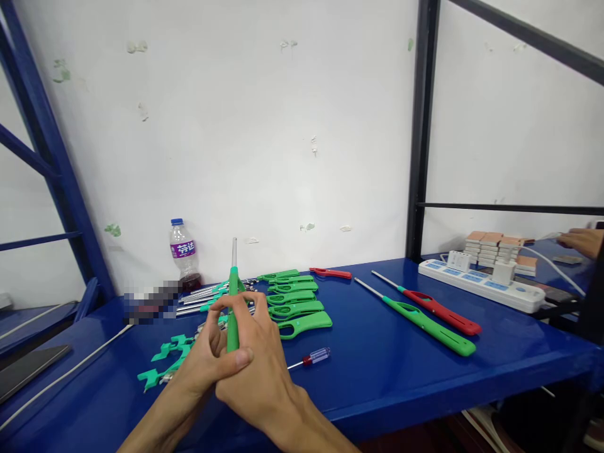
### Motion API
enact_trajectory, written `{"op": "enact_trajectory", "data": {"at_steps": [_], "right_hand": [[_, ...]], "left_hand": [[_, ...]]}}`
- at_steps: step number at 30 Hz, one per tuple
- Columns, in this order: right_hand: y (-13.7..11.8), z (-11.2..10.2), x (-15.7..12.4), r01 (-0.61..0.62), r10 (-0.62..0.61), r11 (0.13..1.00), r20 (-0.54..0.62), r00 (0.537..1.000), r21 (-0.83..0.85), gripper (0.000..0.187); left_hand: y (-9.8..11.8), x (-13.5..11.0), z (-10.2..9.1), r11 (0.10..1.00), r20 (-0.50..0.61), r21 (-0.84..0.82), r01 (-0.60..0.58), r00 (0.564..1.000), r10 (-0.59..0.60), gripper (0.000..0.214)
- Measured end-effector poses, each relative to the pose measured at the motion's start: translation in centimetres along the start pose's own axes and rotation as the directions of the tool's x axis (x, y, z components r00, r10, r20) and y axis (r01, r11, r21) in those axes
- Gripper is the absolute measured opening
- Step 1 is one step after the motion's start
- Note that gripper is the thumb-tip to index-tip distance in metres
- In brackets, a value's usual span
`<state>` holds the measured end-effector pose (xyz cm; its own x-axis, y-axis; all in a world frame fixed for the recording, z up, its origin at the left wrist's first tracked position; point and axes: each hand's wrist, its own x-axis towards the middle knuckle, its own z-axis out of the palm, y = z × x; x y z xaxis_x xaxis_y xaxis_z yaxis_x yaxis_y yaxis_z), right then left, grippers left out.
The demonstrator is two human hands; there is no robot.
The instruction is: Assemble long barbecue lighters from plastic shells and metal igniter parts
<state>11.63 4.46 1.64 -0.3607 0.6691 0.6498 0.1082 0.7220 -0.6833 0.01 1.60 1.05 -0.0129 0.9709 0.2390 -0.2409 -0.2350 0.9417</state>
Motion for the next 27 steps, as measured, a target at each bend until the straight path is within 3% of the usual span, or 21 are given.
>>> {"op": "enact_trajectory", "data": {"at_steps": [10,18,27], "right_hand": [[0.25,0.30,0.03,0.020,-0.020,1.000,-0.024,1.000,0.007,0.070],[-0.36,0.21,0.01,0.003,-0.002,0.999,-0.032,1.000,0.037,0.070],[-0.38,0.48,-0.27,0.000,0.001,1.000,-0.032,0.999,0.017,0.070]], "left_hand": [[-0.27,0.15,-0.13,1.000,0.023,0.009,-0.005,1.000,0.005,0.098],[-0.26,-0.20,0.28,1.000,-0.022,-0.023,-0.010,1.000,0.009,0.101],[-0.29,-0.14,0.31,0.997,-0.007,-0.075,-0.031,1.000,0.030,0.089]]}}
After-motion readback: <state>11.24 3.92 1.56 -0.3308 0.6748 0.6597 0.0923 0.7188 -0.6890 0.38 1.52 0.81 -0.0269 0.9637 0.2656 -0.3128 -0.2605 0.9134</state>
